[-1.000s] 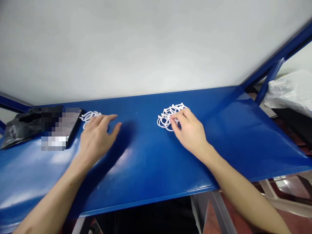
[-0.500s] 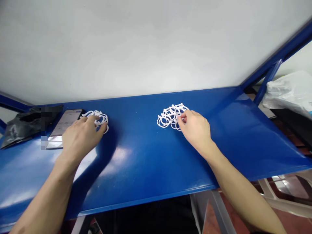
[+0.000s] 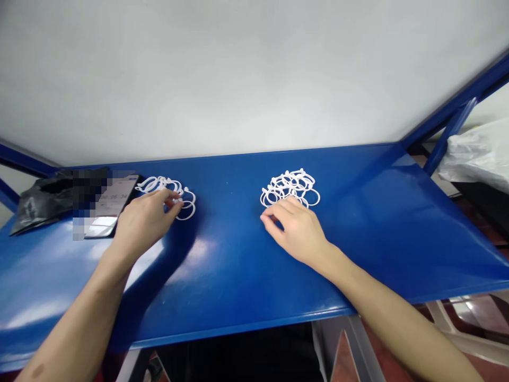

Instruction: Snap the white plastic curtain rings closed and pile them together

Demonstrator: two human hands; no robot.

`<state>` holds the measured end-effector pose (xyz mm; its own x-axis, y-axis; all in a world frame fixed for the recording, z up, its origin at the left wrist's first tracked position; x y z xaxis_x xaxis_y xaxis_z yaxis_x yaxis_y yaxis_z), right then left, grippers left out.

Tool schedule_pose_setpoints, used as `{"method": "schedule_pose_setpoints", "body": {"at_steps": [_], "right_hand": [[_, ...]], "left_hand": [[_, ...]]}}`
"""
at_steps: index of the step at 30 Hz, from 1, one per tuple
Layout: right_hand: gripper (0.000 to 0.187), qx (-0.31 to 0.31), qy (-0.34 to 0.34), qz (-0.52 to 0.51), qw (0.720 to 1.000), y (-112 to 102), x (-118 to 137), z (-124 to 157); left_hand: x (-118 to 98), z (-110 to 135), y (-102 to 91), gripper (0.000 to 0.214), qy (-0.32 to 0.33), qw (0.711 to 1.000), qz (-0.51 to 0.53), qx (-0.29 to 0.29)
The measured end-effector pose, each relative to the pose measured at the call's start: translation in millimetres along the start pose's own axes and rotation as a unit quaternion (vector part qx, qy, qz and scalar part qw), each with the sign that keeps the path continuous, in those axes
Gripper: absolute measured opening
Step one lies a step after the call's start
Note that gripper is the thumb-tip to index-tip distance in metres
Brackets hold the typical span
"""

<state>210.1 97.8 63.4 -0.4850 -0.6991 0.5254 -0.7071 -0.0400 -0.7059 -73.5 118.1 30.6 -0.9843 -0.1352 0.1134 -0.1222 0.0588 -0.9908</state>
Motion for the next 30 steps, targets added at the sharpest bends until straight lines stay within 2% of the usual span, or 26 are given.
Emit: {"method": "schedule_pose_setpoints", "body": {"at_steps": [8, 15, 30], "right_hand": [[0.014, 0.065, 0.029, -0.106, 0.992, 27.3, -1.7, 4.9], [0.014, 0.09, 0.051, -0.133, 0.986, 38.9, -4.3, 7.2], [0.014, 0.098, 0.049, -0.136, 0.985, 40.0, -3.9, 6.9]], "left_hand": [[-13.7, 3.6, -8.9, 0.03, 0.047, 0.995, -0.049, -0.073], [-21.4, 7.0, -10.1, 0.035, 0.043, 0.994, -0.074, -0.069], [-22.3, 6.4, -8.3, 0.041, 0.034, 0.992, -0.107, -0.057]]}}
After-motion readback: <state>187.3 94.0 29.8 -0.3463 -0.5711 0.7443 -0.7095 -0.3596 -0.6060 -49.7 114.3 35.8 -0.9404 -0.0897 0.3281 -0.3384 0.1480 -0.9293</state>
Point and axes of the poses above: each hand's wrist, its own z-axis away from the middle knuckle, its own y-axis out of the palm, x = y × z, the point moved 10 cm from there along -z, towards the middle knuckle, and after that the axes turned 13 degrees about -z, right-handed, at the moved point
